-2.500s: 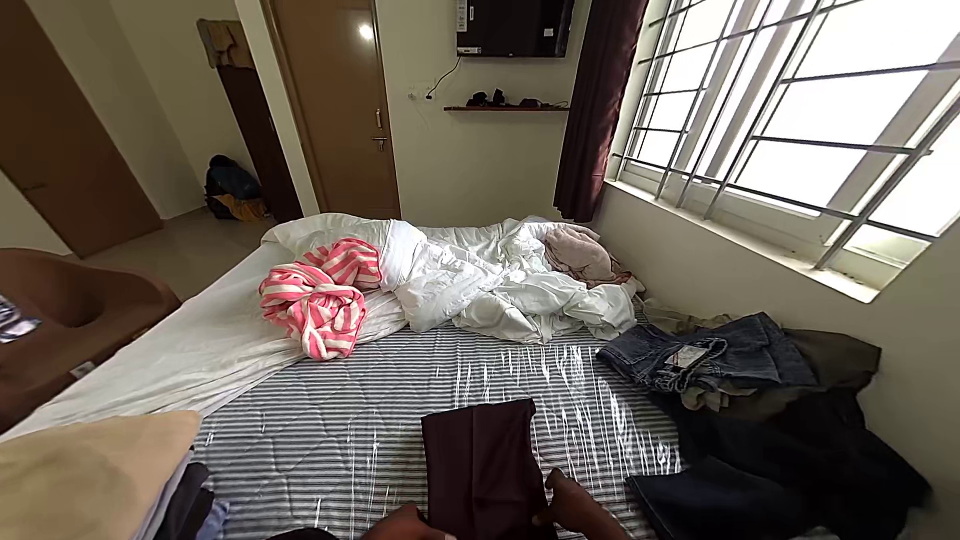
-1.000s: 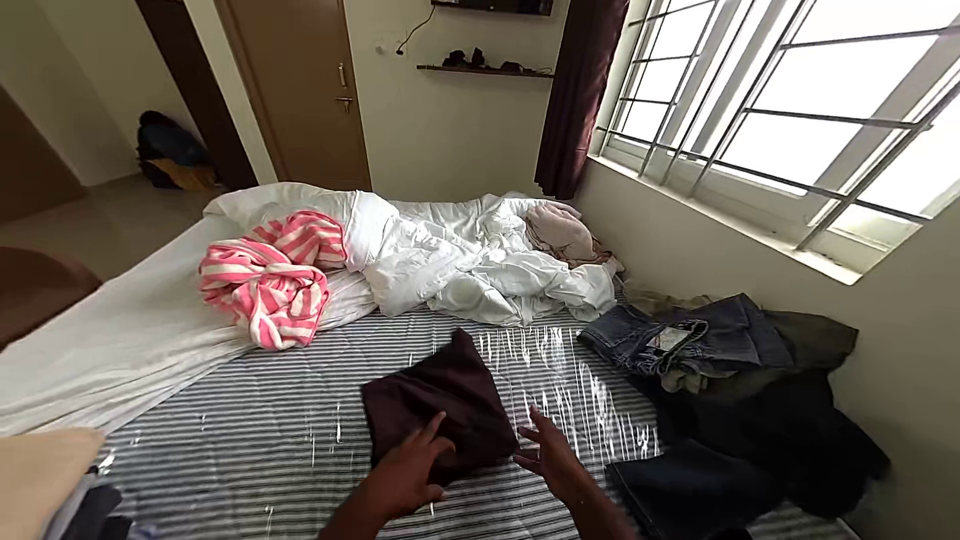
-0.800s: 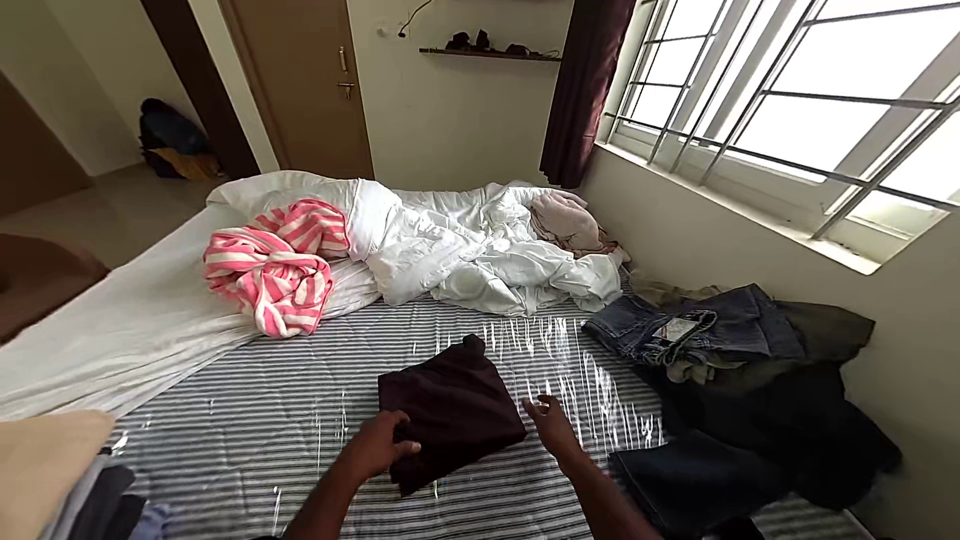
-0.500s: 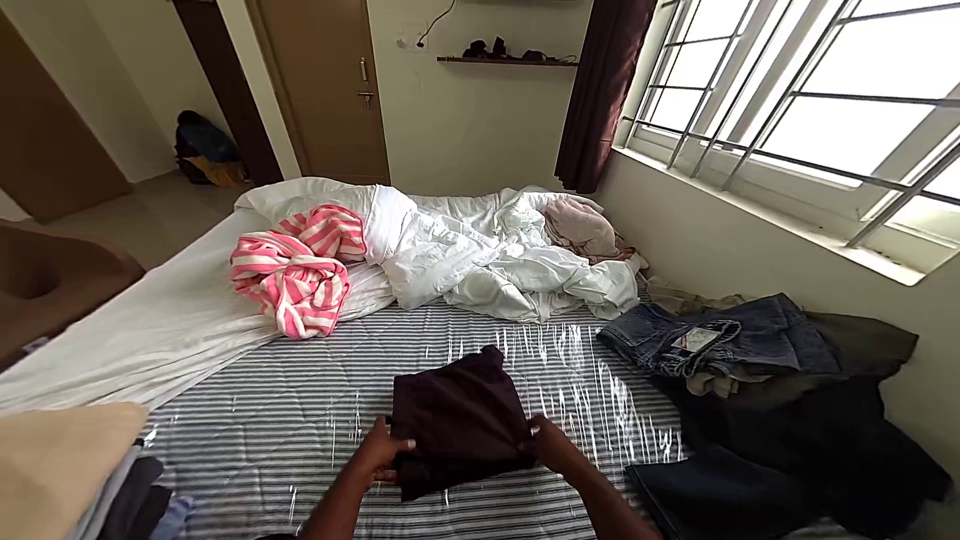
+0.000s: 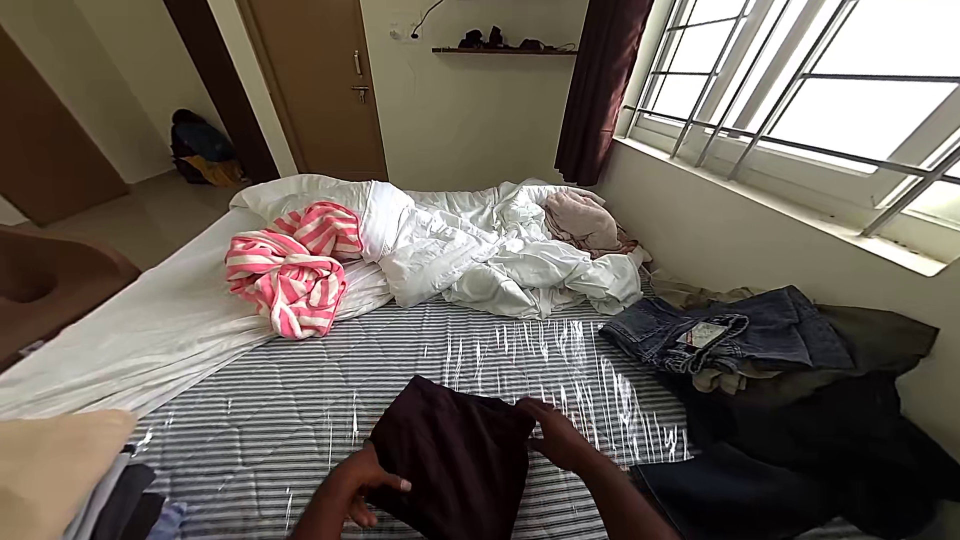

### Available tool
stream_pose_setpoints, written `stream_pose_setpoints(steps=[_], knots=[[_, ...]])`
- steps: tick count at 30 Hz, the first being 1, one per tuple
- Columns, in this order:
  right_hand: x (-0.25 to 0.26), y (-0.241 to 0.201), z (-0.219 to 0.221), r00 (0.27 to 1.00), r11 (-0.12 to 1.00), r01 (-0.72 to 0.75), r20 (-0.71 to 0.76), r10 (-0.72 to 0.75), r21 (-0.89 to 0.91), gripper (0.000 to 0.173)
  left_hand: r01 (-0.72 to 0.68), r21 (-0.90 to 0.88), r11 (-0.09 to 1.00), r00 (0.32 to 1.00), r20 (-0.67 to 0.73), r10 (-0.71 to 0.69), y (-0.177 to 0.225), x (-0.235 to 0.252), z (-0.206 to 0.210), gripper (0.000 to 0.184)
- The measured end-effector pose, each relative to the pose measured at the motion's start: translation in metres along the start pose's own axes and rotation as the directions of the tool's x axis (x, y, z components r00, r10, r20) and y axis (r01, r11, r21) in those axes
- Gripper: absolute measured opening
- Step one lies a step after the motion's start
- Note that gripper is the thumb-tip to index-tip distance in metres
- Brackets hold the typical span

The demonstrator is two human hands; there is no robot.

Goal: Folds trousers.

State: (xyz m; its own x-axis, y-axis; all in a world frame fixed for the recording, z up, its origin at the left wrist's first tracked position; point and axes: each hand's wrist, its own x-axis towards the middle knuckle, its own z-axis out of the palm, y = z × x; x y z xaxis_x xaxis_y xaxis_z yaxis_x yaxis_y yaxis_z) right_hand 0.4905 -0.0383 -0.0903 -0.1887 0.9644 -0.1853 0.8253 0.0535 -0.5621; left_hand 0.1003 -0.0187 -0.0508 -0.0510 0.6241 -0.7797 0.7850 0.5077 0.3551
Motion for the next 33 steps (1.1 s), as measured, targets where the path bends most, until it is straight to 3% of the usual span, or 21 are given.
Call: stream_pose_setpoints(steps=[1, 3, 4, 5, 6, 7, 8, 10, 12, 15, 18, 22, 28, 33], knots=[[0.001, -0.004, 0.003, 0.999, 0.998, -0.044, 0.026, 0.046, -0.051, 0.062, -0.047, -0.004, 0.999, 0.999, -0.004, 0.047, 0.002, 0.008, 0.003, 0.114], [-0.001, -0.017, 0.002, 0.977, 0.970, -0.198, 0.056, 0.208, -0.143, 0.055, -0.285, -0.049, 0.957, 0.947, -0.171, 0.273, 0.009, 0.021, 0.006, 0.104], [-0.004, -0.023, -0.001, 0.955, 0.947, -0.270, 0.075, 0.286, -0.174, 0.054, -0.474, -0.113, 0.873, 0.848, -0.324, 0.419, 0.015, 0.023, 0.008, 0.100], [-0.006, -0.025, -0.002, 0.934, 0.928, -0.323, 0.095, 0.344, -0.186, 0.053, -0.665, -0.195, 0.721, 0.707, -0.477, 0.522, 0.023, 0.028, 0.009, 0.098], [-0.007, -0.024, -0.002, 0.923, 0.922, -0.349, 0.111, 0.369, -0.167, 0.052, -0.794, -0.276, 0.542, 0.586, -0.586, 0.559, 0.032, 0.032, 0.008, 0.098], [-0.007, -0.021, -0.001, 0.922, 0.928, -0.353, 0.125, 0.367, -0.118, 0.051, -0.842, -0.326, 0.431, 0.531, -0.648, 0.546, 0.041, 0.033, 0.005, 0.098], [-0.008, -0.017, -0.001, 0.926, 0.937, -0.345, 0.145, 0.350, -0.057, 0.052, -0.839, -0.349, 0.417, 0.534, -0.673, 0.512, 0.046, 0.033, 0.004, 0.095], [-0.009, -0.011, -0.004, 0.937, 0.949, -0.316, 0.162, 0.309, 0.019, 0.053, -0.722, -0.317, 0.615, 0.646, -0.627, 0.435, 0.044, 0.028, 0.004, 0.074], [-0.007, -0.011, -0.010, 0.951, 0.954, -0.294, 0.124, 0.285, 0.062, 0.050, -0.520, -0.219, 0.825, 0.804, -0.452, 0.387, 0.033, 0.027, 0.004, 0.056], [-0.008, -0.019, -0.013, 0.955, 0.957, -0.283, 0.113, 0.275, 0.059, 0.049, -0.347, -0.223, 0.911, 0.926, -0.238, 0.294, 0.019, 0.032, 0.018, 0.057], [-0.007, -0.025, -0.002, 0.946, 0.962, -0.274, 0.179, 0.271, -0.011, 0.054, -0.297, -0.165, 0.940, 0.947, -0.175, 0.269, 0.023, 0.029, 0.023, 0.061], [-0.008, -0.031, 0.011, 0.956, 0.974, -0.223, 0.190, 0.225, -0.030, 0.035, -0.276, -0.024, 0.961, 0.957, -0.097, 0.273, 0.026, 0.027, 0.021, 0.056], [-0.009, -0.006, -0.011, 0.948, 0.955, -0.288, 0.160, 0.274, 0.068, 0.032, -0.287, 0.015, 0.958, 0.917, -0.285, 0.279, 0.018, 0.023, 0.009, 0.039], [-0.011, -0.001, -0.011, 0.919, 0.951, -0.308, 0.251, 0.304, -0.023, 0.030, -0.267, -0.045, 0.963, 0.961, -0.080, 0.263, 0.015, 0.022, 0.005, 0.047]])
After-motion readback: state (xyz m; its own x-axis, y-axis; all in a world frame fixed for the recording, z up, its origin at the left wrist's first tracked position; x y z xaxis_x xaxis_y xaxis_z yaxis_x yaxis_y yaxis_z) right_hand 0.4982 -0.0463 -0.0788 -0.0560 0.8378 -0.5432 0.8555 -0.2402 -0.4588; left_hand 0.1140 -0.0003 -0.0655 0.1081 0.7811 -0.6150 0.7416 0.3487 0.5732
